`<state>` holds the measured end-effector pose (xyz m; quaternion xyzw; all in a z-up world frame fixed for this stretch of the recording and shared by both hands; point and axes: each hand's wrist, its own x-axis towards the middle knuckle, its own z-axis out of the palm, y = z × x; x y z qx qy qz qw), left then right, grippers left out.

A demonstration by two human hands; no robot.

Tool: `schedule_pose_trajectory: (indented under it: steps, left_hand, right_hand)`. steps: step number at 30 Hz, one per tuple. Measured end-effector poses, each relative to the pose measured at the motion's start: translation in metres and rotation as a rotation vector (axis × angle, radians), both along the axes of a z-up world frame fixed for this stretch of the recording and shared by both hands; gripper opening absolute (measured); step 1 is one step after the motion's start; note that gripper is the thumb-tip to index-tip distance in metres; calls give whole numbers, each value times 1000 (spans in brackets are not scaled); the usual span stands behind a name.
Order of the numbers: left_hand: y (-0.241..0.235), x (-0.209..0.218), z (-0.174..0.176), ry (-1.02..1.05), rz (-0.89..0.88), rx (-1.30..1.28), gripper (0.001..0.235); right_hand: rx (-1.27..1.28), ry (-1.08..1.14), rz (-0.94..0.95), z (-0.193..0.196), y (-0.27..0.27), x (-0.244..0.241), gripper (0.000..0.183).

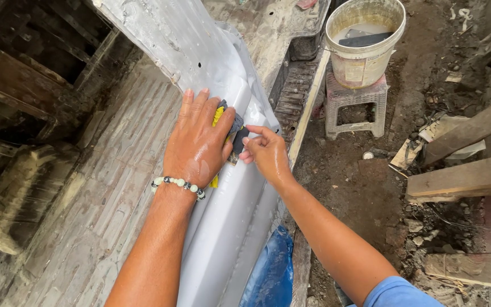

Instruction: The person sands the edge of a white car bumper using a sanding block and a yellow sponge. They repeatedly dip the sanding block into a bucket of water to wet it before continuing to sand the surface.

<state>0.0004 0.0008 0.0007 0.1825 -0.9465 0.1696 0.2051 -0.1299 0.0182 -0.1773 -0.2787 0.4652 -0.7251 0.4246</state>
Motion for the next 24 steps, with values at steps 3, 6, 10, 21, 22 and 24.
schedule_pose_trajectory:
  steps: [3,6,10,21,22,24]
  left_hand:
    - [1,1,2,1,7,-4,49]
    - [1,2,-1,9,-1,-6,47]
    - [0,2,-1,23,-8,-7,43]
    - [0,2,-1,43,-16,-3,43]
    - [0,2,0,36,-13,-5,45]
    - [1,3,-1,38,-13,2,45]
  right_hand:
    - [-21,39,-20,1,0,4,41]
    - [-9,64,-25,5,4,7,47]
    - [-46,127,-55,9,4,12,63]
    - [157,614,-183,30,15,13,33]
    - [98,753,-282,23,12,12,33]
    - [96,776,-311,25,10,13,32]
